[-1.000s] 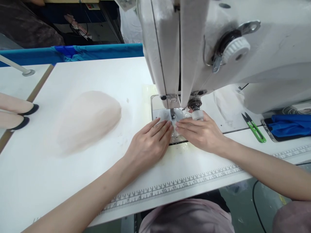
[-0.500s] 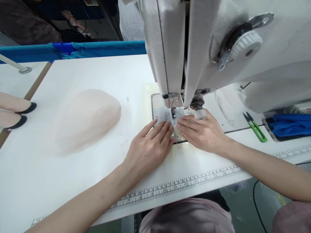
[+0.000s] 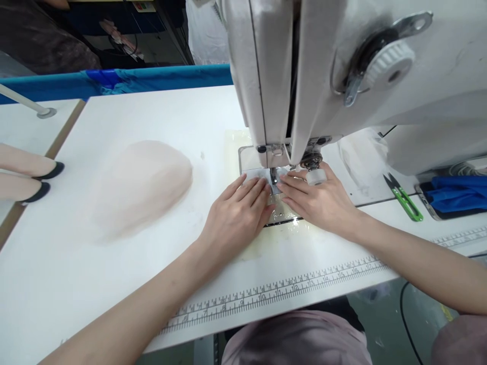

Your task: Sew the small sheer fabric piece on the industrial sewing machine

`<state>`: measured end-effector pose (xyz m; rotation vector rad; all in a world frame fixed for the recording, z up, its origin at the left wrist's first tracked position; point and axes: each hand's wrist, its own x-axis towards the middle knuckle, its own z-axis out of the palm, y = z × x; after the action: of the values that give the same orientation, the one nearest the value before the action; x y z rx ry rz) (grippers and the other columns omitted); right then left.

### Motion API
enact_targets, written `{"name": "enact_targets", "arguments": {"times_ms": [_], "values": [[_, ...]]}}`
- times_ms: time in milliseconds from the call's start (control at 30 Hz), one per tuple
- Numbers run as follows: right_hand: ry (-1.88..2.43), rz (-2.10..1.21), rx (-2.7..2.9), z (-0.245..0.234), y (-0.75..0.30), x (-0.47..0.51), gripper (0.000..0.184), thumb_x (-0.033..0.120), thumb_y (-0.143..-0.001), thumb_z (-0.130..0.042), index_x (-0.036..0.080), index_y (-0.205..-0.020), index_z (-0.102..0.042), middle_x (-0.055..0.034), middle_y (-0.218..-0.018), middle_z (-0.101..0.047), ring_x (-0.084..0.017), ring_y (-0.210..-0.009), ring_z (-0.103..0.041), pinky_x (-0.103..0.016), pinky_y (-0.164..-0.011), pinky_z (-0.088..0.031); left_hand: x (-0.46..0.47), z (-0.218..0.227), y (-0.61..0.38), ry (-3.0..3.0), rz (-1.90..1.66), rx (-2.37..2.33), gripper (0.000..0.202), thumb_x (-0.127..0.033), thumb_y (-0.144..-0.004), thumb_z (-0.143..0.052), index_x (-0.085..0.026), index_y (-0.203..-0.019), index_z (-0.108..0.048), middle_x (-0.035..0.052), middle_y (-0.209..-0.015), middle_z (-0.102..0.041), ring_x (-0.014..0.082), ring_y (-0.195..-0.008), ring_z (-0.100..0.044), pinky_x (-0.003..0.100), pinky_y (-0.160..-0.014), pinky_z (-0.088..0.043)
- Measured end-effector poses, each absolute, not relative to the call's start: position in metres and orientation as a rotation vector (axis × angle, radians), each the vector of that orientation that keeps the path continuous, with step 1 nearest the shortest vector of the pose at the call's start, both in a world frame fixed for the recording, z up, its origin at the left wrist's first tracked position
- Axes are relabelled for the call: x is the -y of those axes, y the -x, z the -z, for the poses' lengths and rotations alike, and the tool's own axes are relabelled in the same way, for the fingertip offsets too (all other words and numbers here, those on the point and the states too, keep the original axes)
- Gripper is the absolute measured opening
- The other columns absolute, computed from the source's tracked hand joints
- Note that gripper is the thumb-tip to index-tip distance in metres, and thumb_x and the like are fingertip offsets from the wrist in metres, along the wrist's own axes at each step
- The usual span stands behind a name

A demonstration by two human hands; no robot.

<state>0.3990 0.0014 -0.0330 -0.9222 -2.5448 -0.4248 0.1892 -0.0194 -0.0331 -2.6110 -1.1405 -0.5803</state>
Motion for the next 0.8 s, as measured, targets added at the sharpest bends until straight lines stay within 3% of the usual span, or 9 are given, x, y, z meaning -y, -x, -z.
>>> {"name": "enact_targets", "arguments": {"times_ms": [300,500,667,800], "values": [[0.927,0.396,2.543,0.031,-0.402,-0.005,0.029,0.028,-0.099,-0.043,0.017,-0.111,-0.067,-0.003,-0.107,-0.072,-0.019,-0.103,-0.06,-0.049,-0.117,-0.022,0.009,0.034,-0.187,2.627,0.611,1.238,0.038,-0.033,-0.095,-0.05,-0.007,-0.118,-0.063,0.015,-0.121,-0.066,0.0269,-0.117,-0.061,0.045,-0.108,-0.044],[0.933,0.364,2.514,0.025,-0.405,-0.005,0.024,0.022,-0.097,-0.046,0.019,-0.103,-0.069,-0.0028,-0.101,-0.074,-0.02,-0.102,-0.063,-0.049,-0.111,-0.031,0.008,0.033,-0.186,2.606,0.565,1.326,0.037,-0.031,-0.095,-0.048,-0.01,-0.123,-0.059,0.0133,-0.127,-0.063,0.0288,-0.12,-0.057,0.045,-0.102,-0.048],[0.897,0.276,2.465,0.024,-0.404,0.002,0.031,0.008,-0.094,-0.041,0.017,-0.11,-0.066,-0.0045,-0.104,-0.074,-0.018,-0.091,-0.066,-0.04,-0.092,-0.047,0.021,0.025,-0.19,2.534,0.493,1.245,0.033,-0.034,-0.094,-0.05,-0.01,-0.11,-0.064,0.0141,-0.105,-0.07,0.0286,-0.094,-0.065,0.042,-0.075,-0.055],[0.628,-0.088,2.605,0.024,-0.4,0.011,0.033,0.012,-0.096,-0.041,0.017,-0.123,-0.06,-0.0056,-0.124,-0.066,-0.016,-0.117,-0.058,-0.035,-0.095,-0.048,0.039,0.014,-0.192,2.739,0.56,0.411,0.03,-0.039,-0.094,-0.05,-0.018,-0.088,-0.069,0.003,-0.087,-0.072,0.0165,-0.077,-0.066,0.03,-0.067,-0.054]]}}
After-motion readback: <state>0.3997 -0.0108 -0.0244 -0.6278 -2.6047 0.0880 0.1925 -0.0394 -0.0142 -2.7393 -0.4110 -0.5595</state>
